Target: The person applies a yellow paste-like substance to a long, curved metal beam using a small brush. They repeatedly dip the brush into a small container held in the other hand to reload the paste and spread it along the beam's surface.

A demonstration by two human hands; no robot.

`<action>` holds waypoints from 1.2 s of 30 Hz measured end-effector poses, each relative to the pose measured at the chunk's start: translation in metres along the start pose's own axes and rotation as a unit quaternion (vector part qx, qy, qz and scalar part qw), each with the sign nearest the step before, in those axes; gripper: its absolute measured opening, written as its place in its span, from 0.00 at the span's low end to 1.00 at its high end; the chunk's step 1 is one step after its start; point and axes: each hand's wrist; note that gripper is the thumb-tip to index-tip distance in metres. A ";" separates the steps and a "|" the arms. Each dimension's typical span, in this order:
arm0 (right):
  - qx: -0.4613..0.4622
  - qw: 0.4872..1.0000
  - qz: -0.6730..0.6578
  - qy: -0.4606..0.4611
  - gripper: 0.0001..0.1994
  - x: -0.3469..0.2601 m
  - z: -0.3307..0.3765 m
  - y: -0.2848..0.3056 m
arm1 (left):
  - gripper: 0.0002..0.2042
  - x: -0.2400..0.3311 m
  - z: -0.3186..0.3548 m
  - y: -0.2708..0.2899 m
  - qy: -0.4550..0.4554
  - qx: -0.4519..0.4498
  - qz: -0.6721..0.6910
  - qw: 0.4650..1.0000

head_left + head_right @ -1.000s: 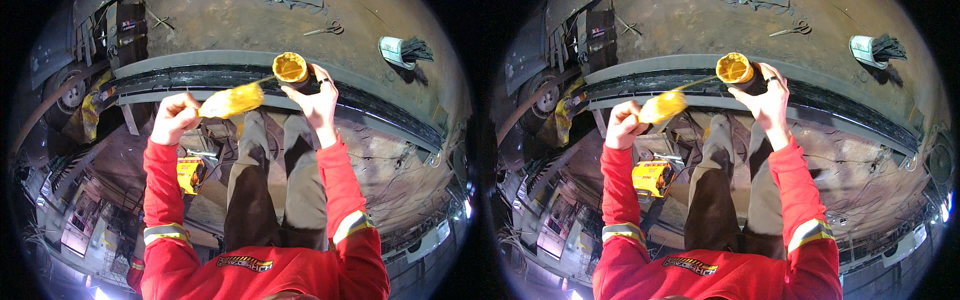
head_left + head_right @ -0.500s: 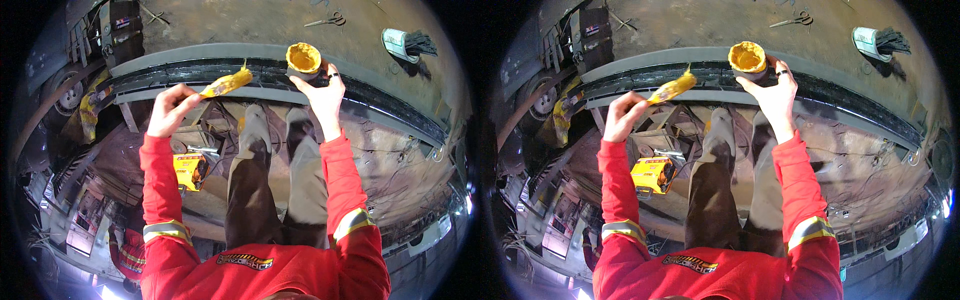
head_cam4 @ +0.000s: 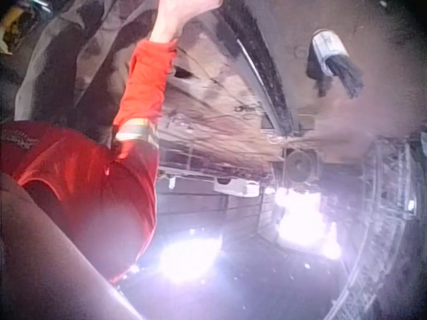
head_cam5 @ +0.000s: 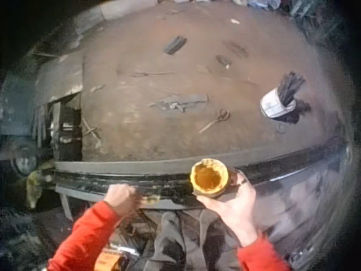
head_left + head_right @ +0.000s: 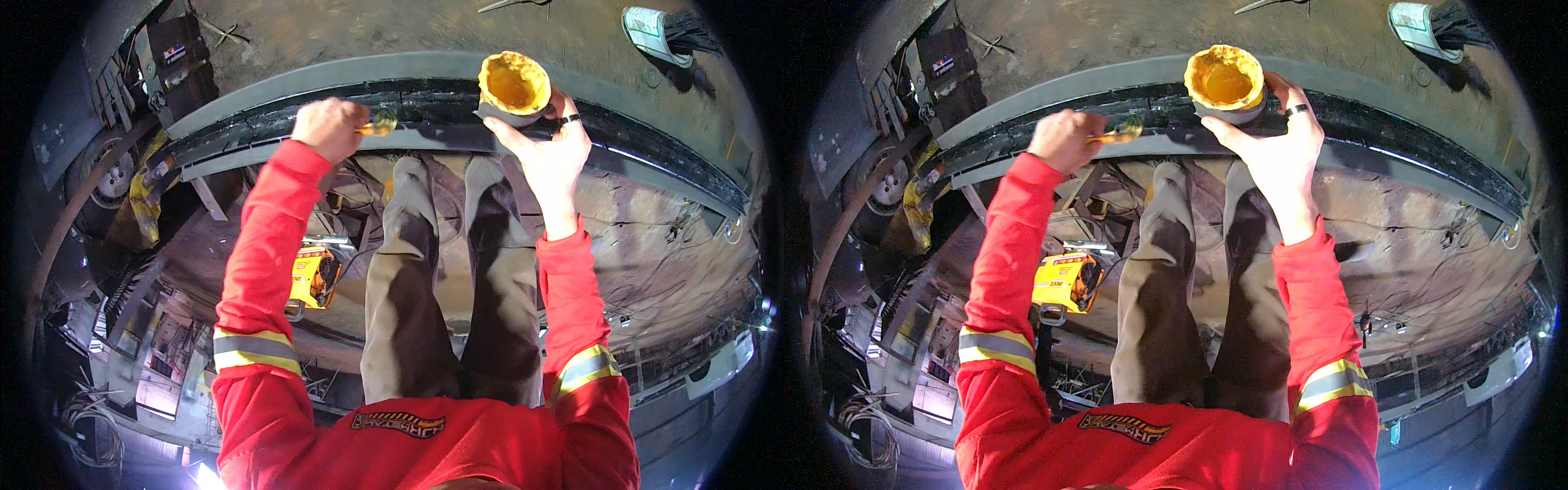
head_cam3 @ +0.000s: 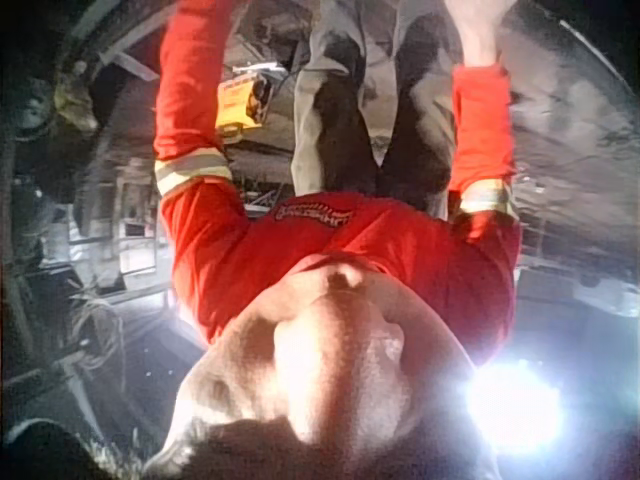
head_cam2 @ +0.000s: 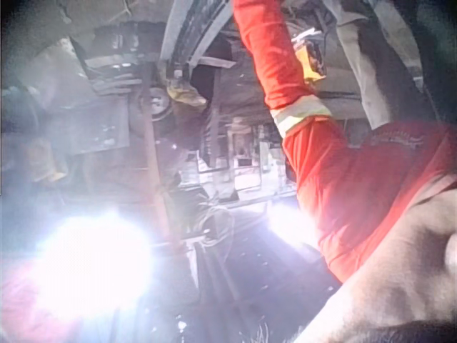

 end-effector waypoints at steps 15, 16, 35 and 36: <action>0.000 0.999 -0.033 0.014 0.30 0.044 0.006 0.019 | 0.10 -0.011 -0.036 0.024 0.073 -0.090 -0.042 0.992; -0.001 0.999 -0.035 0.017 0.30 0.047 0.006 0.018 | 0.10 -0.013 -0.039 0.025 0.077 -0.084 -0.041 0.993; -0.035 0.999 -0.034 -0.016 0.28 0.056 0.012 0.025 | 0.10 -0.048 -0.081 0.018 0.040 -0.213 0.101 0.971; -0.033 0.998 -0.041 -0.014 0.28 0.057 0.012 0.023 | 0.10 -0.045 -0.079 0.014 0.029 -0.180 0.059 0.982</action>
Point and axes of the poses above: each hand's wrist, its own z-axis away from the middle knuckle, its own y-axis out of the back of the hand, x = y × z, and after that the axes turned 7 degrees about z, right-handed
